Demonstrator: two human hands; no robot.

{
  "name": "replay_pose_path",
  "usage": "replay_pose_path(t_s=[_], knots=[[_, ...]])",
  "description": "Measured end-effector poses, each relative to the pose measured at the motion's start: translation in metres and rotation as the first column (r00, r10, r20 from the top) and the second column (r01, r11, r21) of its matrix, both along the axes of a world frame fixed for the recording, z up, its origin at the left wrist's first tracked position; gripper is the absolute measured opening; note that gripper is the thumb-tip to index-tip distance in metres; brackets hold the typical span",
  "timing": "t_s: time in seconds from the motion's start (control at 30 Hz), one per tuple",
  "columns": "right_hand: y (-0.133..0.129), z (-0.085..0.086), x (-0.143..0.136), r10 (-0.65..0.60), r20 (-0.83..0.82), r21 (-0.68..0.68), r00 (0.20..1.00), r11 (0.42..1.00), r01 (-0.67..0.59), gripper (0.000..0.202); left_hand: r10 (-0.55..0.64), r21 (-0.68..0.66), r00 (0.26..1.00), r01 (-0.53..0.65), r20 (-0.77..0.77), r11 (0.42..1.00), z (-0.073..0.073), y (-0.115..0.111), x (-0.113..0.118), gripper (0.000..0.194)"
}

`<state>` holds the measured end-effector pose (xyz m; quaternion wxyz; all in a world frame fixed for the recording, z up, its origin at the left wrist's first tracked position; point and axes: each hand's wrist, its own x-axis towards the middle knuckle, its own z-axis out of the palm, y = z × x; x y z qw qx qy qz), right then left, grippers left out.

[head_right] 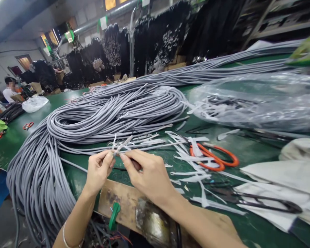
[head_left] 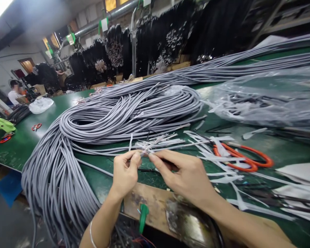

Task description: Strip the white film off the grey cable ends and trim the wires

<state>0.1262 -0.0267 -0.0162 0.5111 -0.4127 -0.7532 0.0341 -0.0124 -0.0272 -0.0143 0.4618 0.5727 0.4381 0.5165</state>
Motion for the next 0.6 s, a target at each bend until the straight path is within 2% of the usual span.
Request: replay_pose_path(t_s=[0.13, 0.4, 0.6], knots=[[-0.0001, 0.0021, 0.0004, 0.015, -0.051, -0.063, 0.999, 0.998, -0.018, 0.028, 0.000, 0.003, 1.000, 0.000, 0.011, 1.000, 0.0007, -0.0009, 0.0014, 0.051], [0.0002, 0.0028, 0.0020, 0.008, -0.047, -0.034, 0.999, 0.999, -0.010, 0.030, 0.026, 0.002, 0.999, -0.026, 0.048, 1.000, 0.0003, -0.0015, 0.0010, 0.049], [0.0010, -0.0001, 0.0024, 0.085, -0.135, -0.231, 0.987, 0.966, -0.115, 0.031, 0.091, 0.072, 0.995, -0.088, -0.038, 0.994, -0.0050, -0.0044, 0.0045, 0.033]])
